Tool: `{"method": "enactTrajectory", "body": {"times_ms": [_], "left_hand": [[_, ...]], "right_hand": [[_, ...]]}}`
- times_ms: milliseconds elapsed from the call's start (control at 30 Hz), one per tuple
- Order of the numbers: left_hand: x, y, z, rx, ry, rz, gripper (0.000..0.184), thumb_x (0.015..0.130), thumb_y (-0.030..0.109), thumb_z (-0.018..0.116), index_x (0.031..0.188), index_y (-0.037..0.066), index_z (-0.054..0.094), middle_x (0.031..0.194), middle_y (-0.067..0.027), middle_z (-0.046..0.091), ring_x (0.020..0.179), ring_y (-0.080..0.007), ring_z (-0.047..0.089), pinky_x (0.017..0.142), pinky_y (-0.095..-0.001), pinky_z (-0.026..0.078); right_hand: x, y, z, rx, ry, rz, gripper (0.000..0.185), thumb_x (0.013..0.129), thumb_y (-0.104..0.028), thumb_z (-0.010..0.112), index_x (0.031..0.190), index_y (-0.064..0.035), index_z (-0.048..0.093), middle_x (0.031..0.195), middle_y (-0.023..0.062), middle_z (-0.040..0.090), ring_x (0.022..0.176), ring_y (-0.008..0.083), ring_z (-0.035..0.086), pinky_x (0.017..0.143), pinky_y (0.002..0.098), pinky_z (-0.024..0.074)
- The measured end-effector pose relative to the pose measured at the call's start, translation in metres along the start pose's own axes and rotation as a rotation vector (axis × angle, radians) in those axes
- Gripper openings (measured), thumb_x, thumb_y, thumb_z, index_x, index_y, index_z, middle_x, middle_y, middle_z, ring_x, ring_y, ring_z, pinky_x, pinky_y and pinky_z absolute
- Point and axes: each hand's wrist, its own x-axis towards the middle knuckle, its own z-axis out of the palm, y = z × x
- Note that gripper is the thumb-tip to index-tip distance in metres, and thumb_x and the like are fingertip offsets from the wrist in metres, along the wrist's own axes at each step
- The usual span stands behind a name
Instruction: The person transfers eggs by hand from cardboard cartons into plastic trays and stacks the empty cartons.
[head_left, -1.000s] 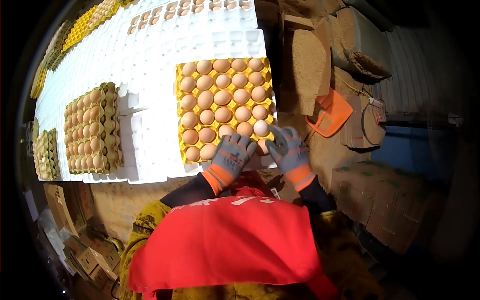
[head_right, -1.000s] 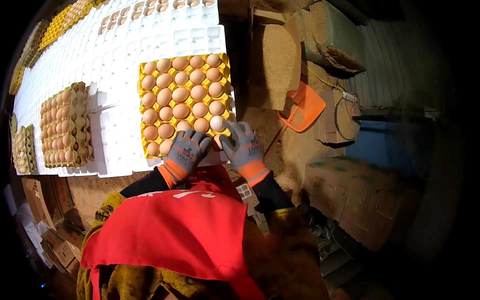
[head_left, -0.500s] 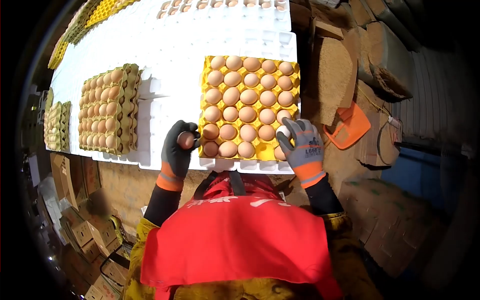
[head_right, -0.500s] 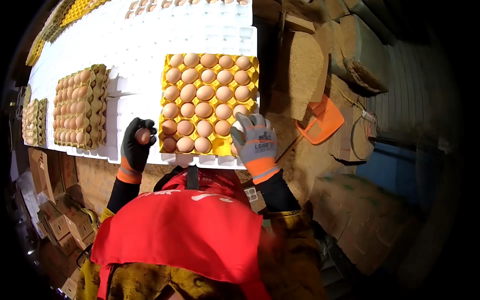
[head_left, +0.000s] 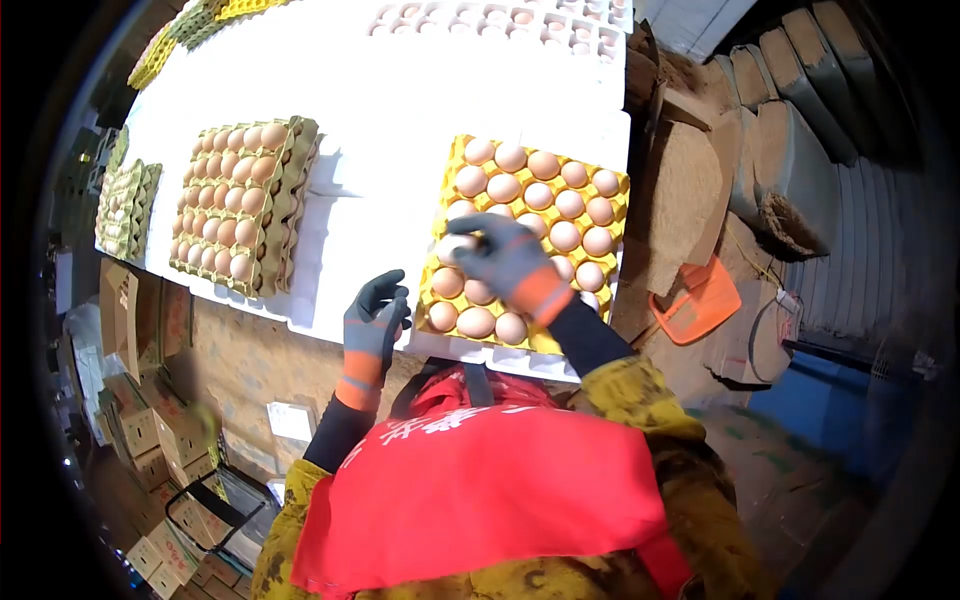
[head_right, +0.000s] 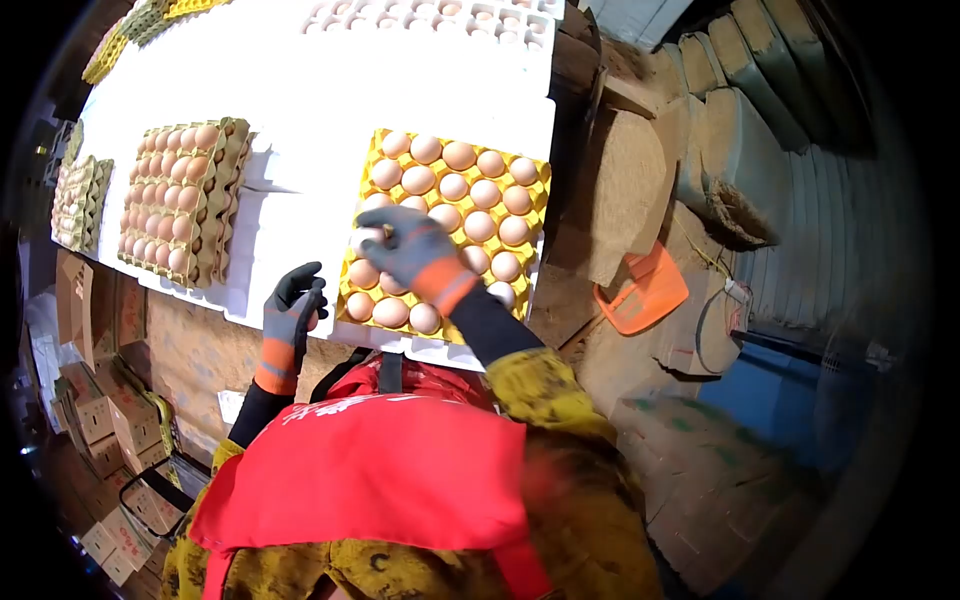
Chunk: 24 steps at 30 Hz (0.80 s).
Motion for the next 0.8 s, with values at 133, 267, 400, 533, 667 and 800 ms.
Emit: {"method": "enactTrajectory", "body": {"times_ms": [133, 267, 400, 533, 667, 800], "left_hand": [[-0.010, 0.009, 0.010, 0.044, 0.029, 0.030, 0.036, 0.092, 0.006, 0.068, 0.128, 0.003, 0.065, 0.103, -0.0055, 0.069, 0.077, -0.0089, 0.062, 0.065, -0.0236, 0.053], [-0.009, 0.013, 0.024, 0.163, -0.033, 0.078, 0.034, 0.093, 0.005, 0.067, 0.127, 0.003, 0.065, 0.104, -0.0051, 0.070, 0.076, -0.0074, 0.061, 0.065, -0.0224, 0.052], [-0.004, 0.025, 0.036, 0.247, -0.013, 0.188, 0.033, 0.091, 0.005, 0.068, 0.124, 0.004, 0.067, 0.104, -0.0047, 0.067, 0.081, -0.0103, 0.060, 0.074, -0.0249, 0.050], [0.008, 0.029, 0.038, 0.308, 0.012, 0.265, 0.032, 0.090, 0.006, 0.069, 0.123, 0.006, 0.068, 0.101, -0.0047, 0.066, 0.077, -0.0112, 0.058, 0.071, -0.0255, 0.049], [0.024, 0.047, 0.041, 0.513, 0.073, 0.452, 0.034, 0.088, 0.009, 0.070, 0.122, 0.012, 0.069, 0.101, -0.0043, 0.067, 0.071, -0.0130, 0.056, 0.069, -0.0269, 0.050], [0.054, 0.063, 0.059, 0.684, 0.085, 0.592, 0.041, 0.086, 0.009, 0.073, 0.126, 0.014, 0.068, 0.098, -0.0036, 0.066, 0.065, -0.0126, 0.053, 0.065, -0.0259, 0.048]], "right_hand": [[-0.028, 0.009, -0.059, 0.769, 0.252, 0.140, 0.029, 0.097, -0.016, 0.059, 0.119, 0.0015, 0.064, 0.106, 0.0059, 0.065, 0.095, 0.0169, 0.064, 0.089, 0.0304, 0.0545], [-0.017, 0.025, -0.101, 0.422, 0.322, 0.052, 0.028, 0.099, -0.015, 0.055, 0.123, -0.0028, 0.065, 0.104, 0.0069, 0.064, 0.089, 0.0153, 0.064, 0.080, 0.0288, 0.0552], [0.058, 0.008, -0.103, -0.393, 0.250, -0.150, 0.030, 0.092, -0.024, 0.063, 0.117, -0.0079, 0.070, 0.113, 0.0074, 0.068, 0.096, 0.0220, 0.067, 0.085, 0.0340, 0.0530], [0.111, 0.005, -0.088, -1.080, 0.040, -0.192, 0.038, 0.088, -0.029, 0.064, 0.123, -0.0153, 0.067, 0.122, 0.0103, 0.068, 0.113, 0.0315, 0.064, 0.099, 0.0427, 0.0499], [0.109, 0.008, -0.095, -0.640, 0.057, -0.107, 0.045, 0.085, -0.025, 0.071, 0.128, -0.0120, 0.066, 0.110, 0.0094, 0.071, 0.099, 0.0242, 0.069, 0.085, 0.0381, 0.0550], [0.057, -0.001, -0.112, 0.515, 0.149, 0.144, 0.041, 0.089, -0.031, 0.069, 0.120, -0.0049, 0.068, 0.094, 0.0064, 0.069, 0.080, 0.0152, 0.065, 0.067, 0.0280, 0.0536]]}}
